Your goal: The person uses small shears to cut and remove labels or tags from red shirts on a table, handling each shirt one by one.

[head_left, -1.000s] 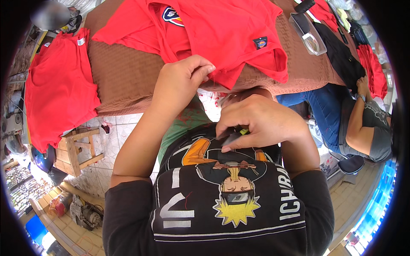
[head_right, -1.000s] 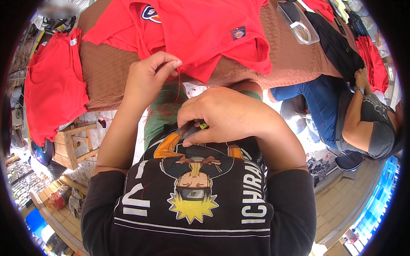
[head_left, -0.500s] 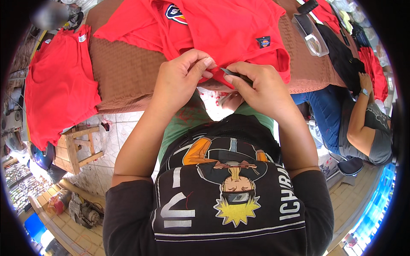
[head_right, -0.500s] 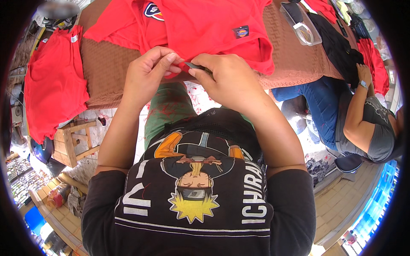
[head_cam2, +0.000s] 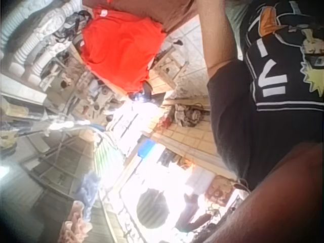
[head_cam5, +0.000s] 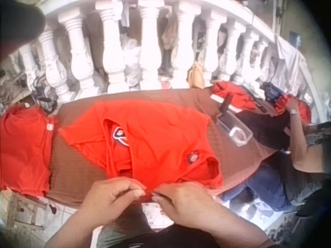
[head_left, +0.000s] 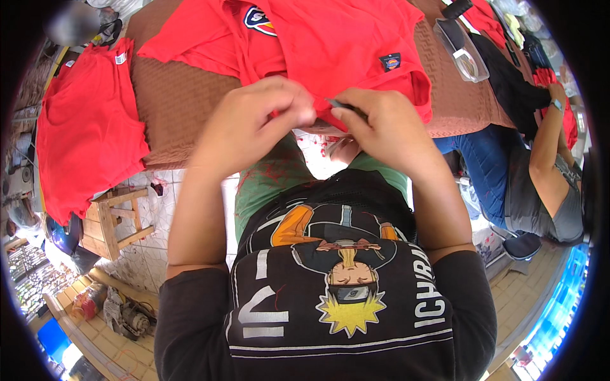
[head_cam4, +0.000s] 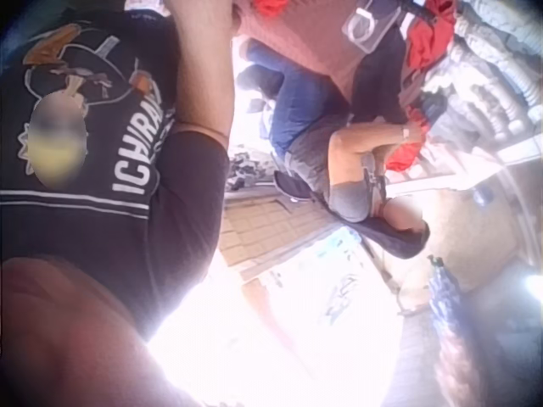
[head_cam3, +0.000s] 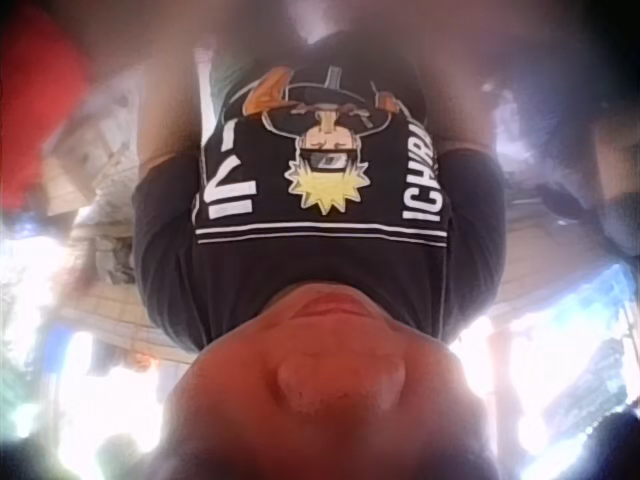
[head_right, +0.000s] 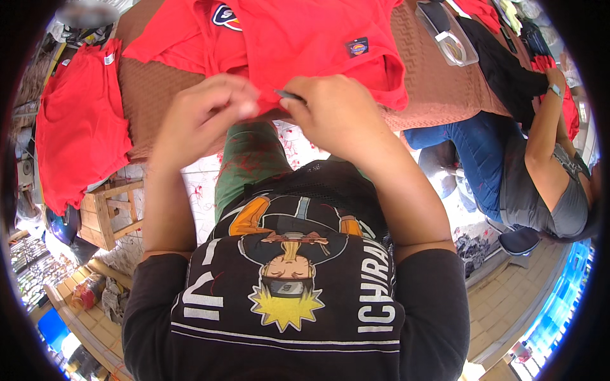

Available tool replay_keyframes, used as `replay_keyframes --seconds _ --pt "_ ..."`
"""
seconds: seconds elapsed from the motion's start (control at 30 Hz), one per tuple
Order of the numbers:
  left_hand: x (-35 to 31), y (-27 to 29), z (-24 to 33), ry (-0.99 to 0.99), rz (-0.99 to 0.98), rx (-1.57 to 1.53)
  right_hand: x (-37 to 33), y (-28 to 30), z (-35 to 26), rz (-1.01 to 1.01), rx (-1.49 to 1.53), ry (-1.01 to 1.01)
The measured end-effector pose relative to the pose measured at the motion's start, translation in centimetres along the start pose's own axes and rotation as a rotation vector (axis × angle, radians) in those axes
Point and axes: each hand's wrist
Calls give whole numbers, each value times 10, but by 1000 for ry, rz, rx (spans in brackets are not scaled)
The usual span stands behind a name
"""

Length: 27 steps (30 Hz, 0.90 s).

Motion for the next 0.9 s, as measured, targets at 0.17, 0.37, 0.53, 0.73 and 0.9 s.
replay_keyframes --seconds 0.17,0.37,0.53,0.73,0.9 --pt "-57 49 29 -18 -184 286 -4 20 17 330 49 54" --pt "-26 19 15 -62 70 243 -3 5 10 134 365 0" --pt "9 -19 -19 -147 240 492 6 -19 18 27 154 29" --pt "16 -22 -26 11 196 258 7 -19 19 -15 196 -53" --pt "17 -21 -24 49 197 155 7 -20 28 10 175 26"
Point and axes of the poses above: each hand's wrist, its own x-axis towards the middle knuckle, its own y-axis out of the back of the hand, z = x × y, and after that the axes turned 5 degrees about -z, right-handed
